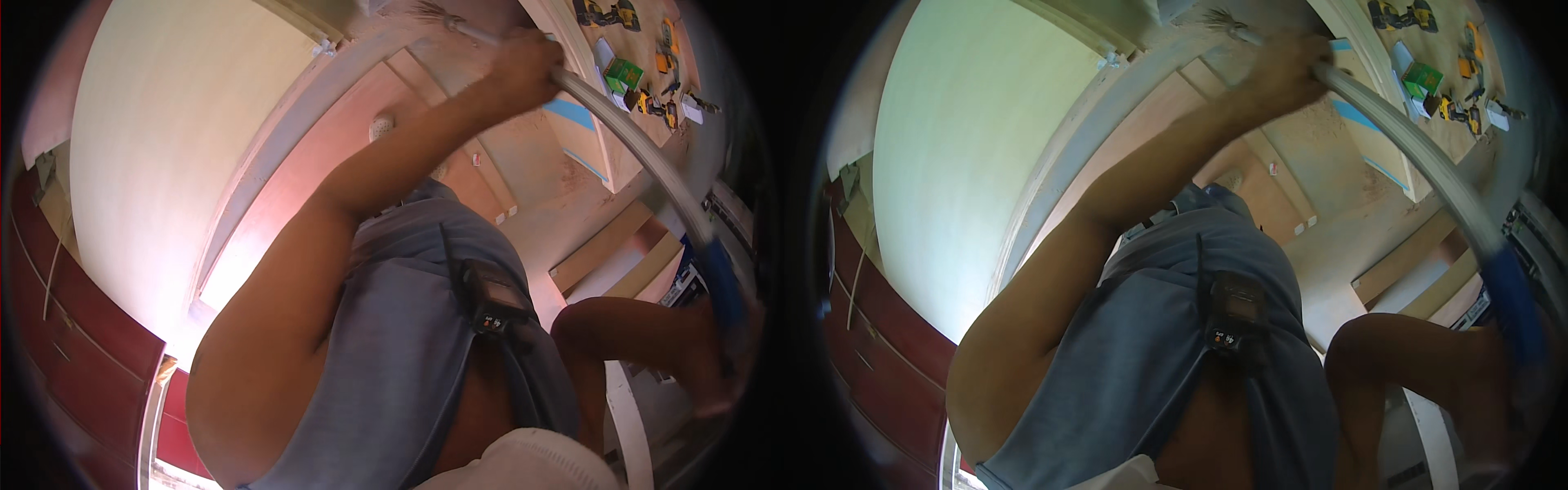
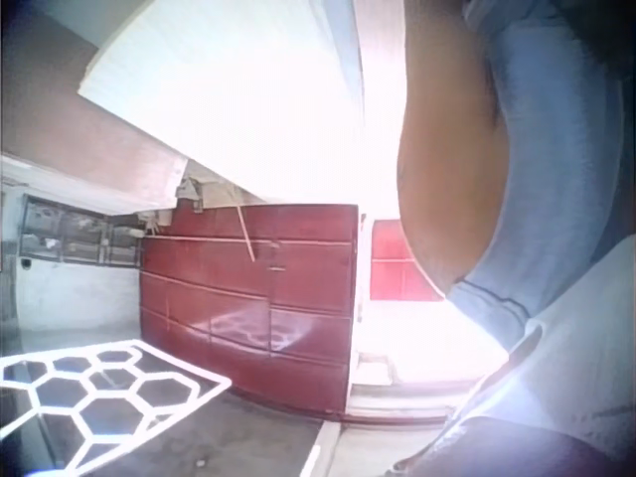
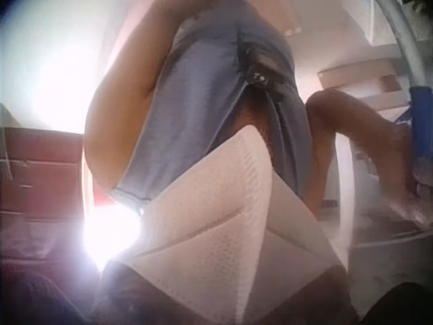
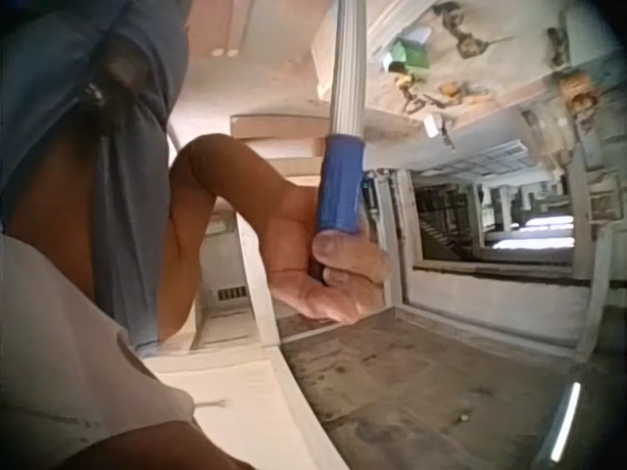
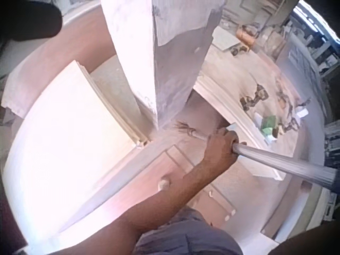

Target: The person sweeps the floor with a broom, moves a jigsaw and a wooden board, sweeps more sawdust, and then picks up and unfolds a paper plan.

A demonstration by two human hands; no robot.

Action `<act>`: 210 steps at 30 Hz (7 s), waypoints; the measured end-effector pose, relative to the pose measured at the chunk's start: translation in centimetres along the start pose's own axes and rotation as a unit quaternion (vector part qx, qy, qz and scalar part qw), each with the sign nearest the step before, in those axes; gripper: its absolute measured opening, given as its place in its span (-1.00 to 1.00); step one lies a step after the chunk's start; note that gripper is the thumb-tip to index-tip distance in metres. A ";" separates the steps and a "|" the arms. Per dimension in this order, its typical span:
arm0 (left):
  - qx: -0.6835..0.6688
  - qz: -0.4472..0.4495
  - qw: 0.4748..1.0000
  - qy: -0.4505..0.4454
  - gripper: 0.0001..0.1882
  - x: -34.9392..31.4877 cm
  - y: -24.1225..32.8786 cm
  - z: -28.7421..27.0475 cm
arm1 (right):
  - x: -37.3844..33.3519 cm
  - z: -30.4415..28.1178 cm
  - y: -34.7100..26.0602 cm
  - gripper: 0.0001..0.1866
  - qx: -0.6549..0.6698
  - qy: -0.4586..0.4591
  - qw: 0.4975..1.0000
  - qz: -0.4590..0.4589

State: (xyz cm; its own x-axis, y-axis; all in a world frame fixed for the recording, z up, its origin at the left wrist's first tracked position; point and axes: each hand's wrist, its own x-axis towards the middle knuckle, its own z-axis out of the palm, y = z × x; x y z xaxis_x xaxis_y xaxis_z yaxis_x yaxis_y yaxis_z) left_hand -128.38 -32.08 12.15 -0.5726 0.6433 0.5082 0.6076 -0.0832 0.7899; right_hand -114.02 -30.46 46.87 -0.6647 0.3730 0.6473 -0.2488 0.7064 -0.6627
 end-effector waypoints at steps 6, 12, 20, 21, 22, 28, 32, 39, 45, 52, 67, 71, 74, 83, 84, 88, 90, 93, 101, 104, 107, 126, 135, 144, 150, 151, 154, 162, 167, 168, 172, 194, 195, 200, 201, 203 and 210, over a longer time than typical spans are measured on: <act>0.016 -0.044 0.937 -0.345 -0.78 -7.6 -9.8 4.3 | -13.6 4.9 2.5 -0.83 -0.051 0.011 0.945 0.324; -0.158 -0.036 0.883 -0.440 -0.72 -13.7 0.8 14.2 | -13.4 2.0 -2.3 -0.78 -0.110 -0.021 0.935 0.336; -0.147 0.044 0.927 -0.342 -0.74 -9.3 7.4 7.0 | -15.0 -6.2 -8.4 -0.80 -0.480 -0.121 0.826 0.268; -0.147 0.070 0.936 -0.312 -0.73 -9.0 6.1 5.2 | -14.9 -6.0 -8.2 -0.80 -0.538 -0.122 0.791 0.266; -0.092 0.036 0.942 -0.320 -0.74 -8.7 4.7 3.7 | -15.1 -6.2 -6.8 -0.81 -0.535 -0.111 0.806 0.228; 0.121 -0.143 0.919 -0.347 -0.70 -11.1 -3.9 1.4 | -22.2 -3.3 8.2 -0.78 0.224 -0.032 0.933 0.281; 0.037 -0.088 0.912 -0.398 -0.70 -16.6 -2.5 10.0 | -26.0 -8.1 7.2 -0.83 0.111 -0.092 0.937 0.319; -0.149 0.029 0.842 -0.518 -0.69 -17.9 9.5 25.9 | -27.9 -18.2 -0.3 -0.80 -0.096 -0.059 0.924 0.365; -0.063 0.084 0.843 -0.527 -0.70 -14.4 20.7 28.6 | -29.7 -25.9 -3.8 -0.66 -0.091 0.095 0.974 0.184; -0.015 0.126 0.895 -0.427 -0.84 -7.1 14.2 20.4 | -29.1 -25.5 -1.1 -0.68 -0.048 0.077 0.977 0.194; -0.104 0.098 0.818 -0.557 -0.63 -6.3 5.8 29.3 | -17.0 -19.2 5.7 -0.75 -0.105 -0.037 0.913 0.392; -0.163 0.122 0.829 -0.522 -0.68 -4.3 13.4 29.4 | -15.1 -21.2 3.4 -0.67 -0.153 0.002 0.944 0.293; -0.190 0.142 0.811 -0.534 -0.81 -2.8 16.5 28.2 | -15.2 -23.3 2.0 -0.73 -0.173 0.006 0.943 0.284; -0.045 0.093 0.853 -0.512 -0.81 0.1 4.5 21.5 | -19.0 -21.2 6.2 -0.87 -0.001 0.133 0.933 0.334; -0.012 0.076 0.852 -0.518 -0.78 0.0 2.5 21.8 | -20.2 -20.4 8.8 -0.88 0.011 0.136 0.934 0.331; -0.060 0.100 0.831 -0.543 -0.80 -4.6 -0.3 27.4 | -26.1 -20.2 10.3 -0.94 0.047 0.198 0.894 0.399; -0.103 0.098 0.811 -0.567 -0.86 -8.6 1.6 31.1 | -28.4 -21.5 8.0 -0.95 -0.011 0.195 0.871 0.451; -0.192 0.149 0.781 -0.576 -0.93 -13.9 6.9 38.1 | -30.8 -24.0 4.7 -0.94 -0.098 0.215 0.858 0.456; -0.135 0.204 0.741 -0.625 -0.85 -23.8 22.3 49.2 | -40.1 -33.3 -3.2 -0.91 -0.173 0.266 0.818 0.480; -0.126 0.209 0.744 -0.623 -0.75 -26.1 27.1 49.2 | -43.6 -36.7 -7.4 -0.90 -0.169 0.234 0.826 0.484; -0.115 0.236 0.753 -0.603 -0.74 -27.0 31.9 48.7 | -46.3 -41.2 -10.3 -0.86 -0.172 0.219 0.864 0.418; -0.070 0.162 0.704 -0.688 -0.84 -34.0 20.4 47.0 | -53.4 -37.8 -4.9 -0.91 -0.064 0.285 0.806 0.515; -0.167 0.202 0.694 -0.670 -0.91 -35.0 30.2 56.6 | -50.0 -39.3 -7.4 -0.89 -0.202 0.320 0.724 0.577; -0.147 0.209 0.721 -0.645 -0.90 -31.7 35.7 62.4 | -47.2 -43.3 -7.4 -0.84 -0.258 0.281 0.735 0.561; -0.226 0.314 0.702 -0.598 -0.94 -29.1 40.1 58.2 | -47.2 -46.0 -14.6 -0.85 -0.314 0.240 0.788 0.472; -0.254 0.322 0.703 -0.581 -0.92 -28.7 40.8 56.5 | -47.8 -45.9 -16.5 -0.88 -0.327 0.259 0.799 0.434; -0.258 0.327 0.639 -0.646 -0.91 -26.4 41.3 52.1 | -49.9 -46.8 -20.7 -0.80 -0.343 0.267 0.823 0.366; -0.138 0.191 0.727 -0.645 -0.78 -17.6 24.4 41.5 | -47.6 -40.8 -5.8 -0.88 -0.090 0.340 0.864 0.360; -0.048 0.154 0.805 -0.571 -0.78 -18.6 15.8 44.9 | -45.4 -36.4 1.4 -0.85 -0.021 0.255 0.832 0.493; -0.072 0.141 0.796 -0.584 -0.79 -20.5 16.5 46.7 | -45.3 -36.4 0.9 -0.85 -0.055 0.244 0.830 0.499; -0.162 0.173 0.771 -0.591 -0.86 -25.7 25.0 52.4 | -45.0 -39.5 -5.1 -0.80 -0.194 0.247 0.779 0.542; -0.161 0.191 0.765 -0.594 -0.91 -34.5 27.3 60.8 | -52.0 -46.8 -3.9 -0.83 -0.126 0.317 0.778 0.528; -0.148 0.187 0.758 -0.607 -0.91 -36.0 29.9 62.9 | -53.0 -48.1 -5.3 -0.81 -0.154 0.318 0.771 0.530; -0.148 0.207 0.754 -0.606 -0.90 -40.1 41.5 67.4 | -60.3 -55.1 -11.3 -0.78 -0.207 0.272 0.780 0.525; -0.134 0.208 0.754 -0.608 -0.89 -40.5 43.7 67.2 | -61.9 -57.0 -12.8 -0.79 -0.198 0.280 0.806 0.483; -0.120 0.225 0.760 -0.598 -0.89 -40.9 47.8 66.3 | -64.6 -62.2 -15.9 -0.77 -0.182 0.236 0.871 0.390; 0.004 0.176 0.814 -0.554 -0.81 -40.3 46.6 56.3 | -69.5 -70.7 -15.4 -0.80 -0.006 0.034 0.950 0.311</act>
State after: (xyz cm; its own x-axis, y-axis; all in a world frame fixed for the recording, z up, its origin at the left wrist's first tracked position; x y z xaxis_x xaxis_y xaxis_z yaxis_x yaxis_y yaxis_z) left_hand -46.01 -19.03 9.14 0.4829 0.8723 0.0768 0.6322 -0.4080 0.6587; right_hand -14.17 -24.75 38.72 -0.6336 0.7578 0.1558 0.1845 0.3436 -0.9208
